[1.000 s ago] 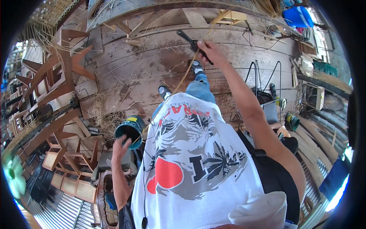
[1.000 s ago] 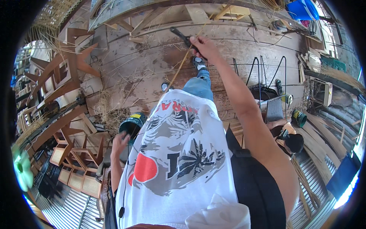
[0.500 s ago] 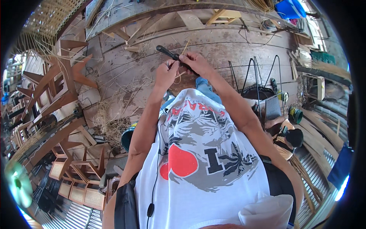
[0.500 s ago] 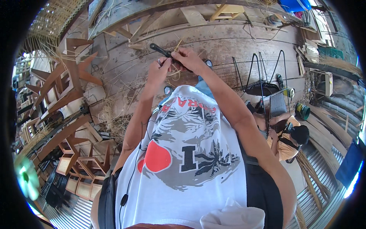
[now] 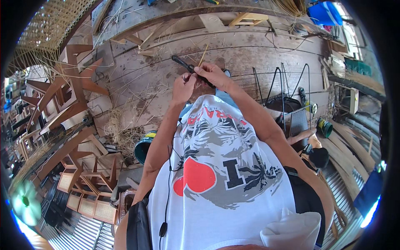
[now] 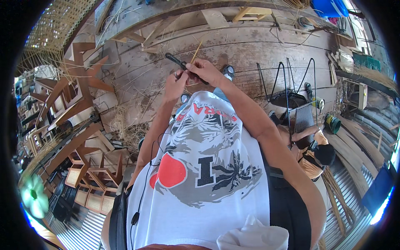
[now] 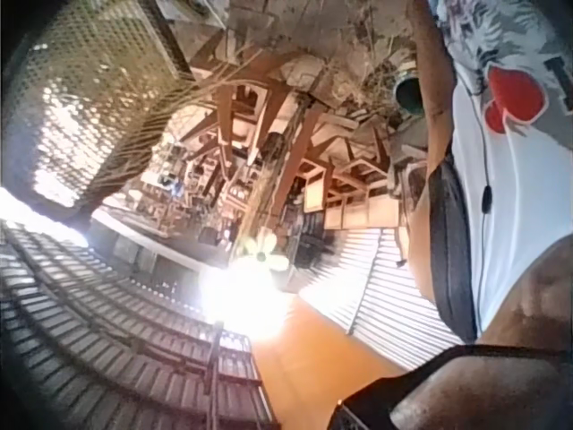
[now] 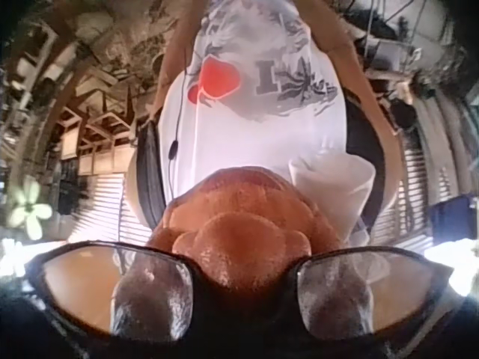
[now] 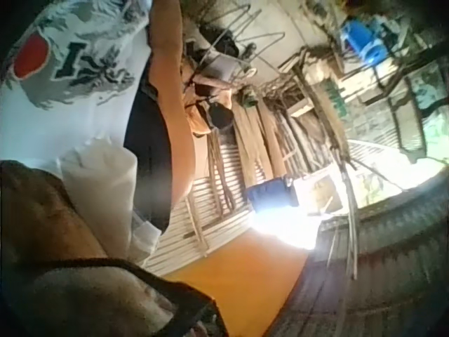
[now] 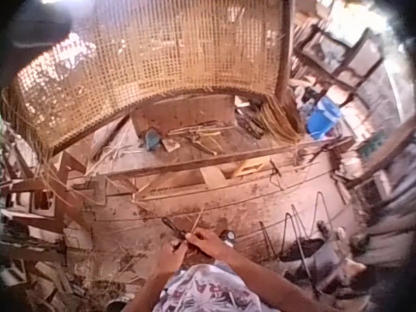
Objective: Weaving rattan strips into a mesh for furniture construction.
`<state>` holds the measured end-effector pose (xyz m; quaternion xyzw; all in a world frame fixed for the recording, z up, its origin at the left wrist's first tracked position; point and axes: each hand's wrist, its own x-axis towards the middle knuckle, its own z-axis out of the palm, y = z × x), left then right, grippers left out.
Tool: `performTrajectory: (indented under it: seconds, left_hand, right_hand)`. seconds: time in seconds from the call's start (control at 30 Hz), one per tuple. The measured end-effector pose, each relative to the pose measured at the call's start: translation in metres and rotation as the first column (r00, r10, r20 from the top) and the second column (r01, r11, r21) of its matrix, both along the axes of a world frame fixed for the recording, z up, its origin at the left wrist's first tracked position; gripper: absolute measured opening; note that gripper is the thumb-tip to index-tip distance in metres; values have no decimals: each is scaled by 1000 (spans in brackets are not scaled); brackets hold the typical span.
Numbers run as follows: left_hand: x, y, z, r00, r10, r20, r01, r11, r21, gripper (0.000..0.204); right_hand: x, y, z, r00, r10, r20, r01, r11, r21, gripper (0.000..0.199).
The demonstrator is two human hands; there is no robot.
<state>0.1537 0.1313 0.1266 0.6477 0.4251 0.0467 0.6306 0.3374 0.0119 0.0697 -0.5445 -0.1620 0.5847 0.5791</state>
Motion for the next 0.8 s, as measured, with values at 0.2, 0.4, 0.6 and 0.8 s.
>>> performTrajectory:
  seconds: [0.2, 0.4, 0.6, 0.8]
  left_hand:
    - [6, 3, -8, 999, -15, -42, 18, 996, 88, 41]
    - [-53, 12, -8, 986, -133, -98, 152, 961, 232, 41]
    - [-298, 46, 90, 910, -170, -378, 192, 981, 22, 32]
    - [-425, 65, -27, 780, -187, -597, 439, 844, 309, 56]
  right_hand:
    - [2, 12, 0, 966, 72, 250, -25, 982, -185, 40]
    - [52, 5, -22, 933, -24, 360, 142, 942, -305, 49]
    - [241, -61, -16, 861, -206, 465, 366, 886, -284, 44]
    - [155, -37, -13, 837, -13, 547, 174, 954, -244, 46]
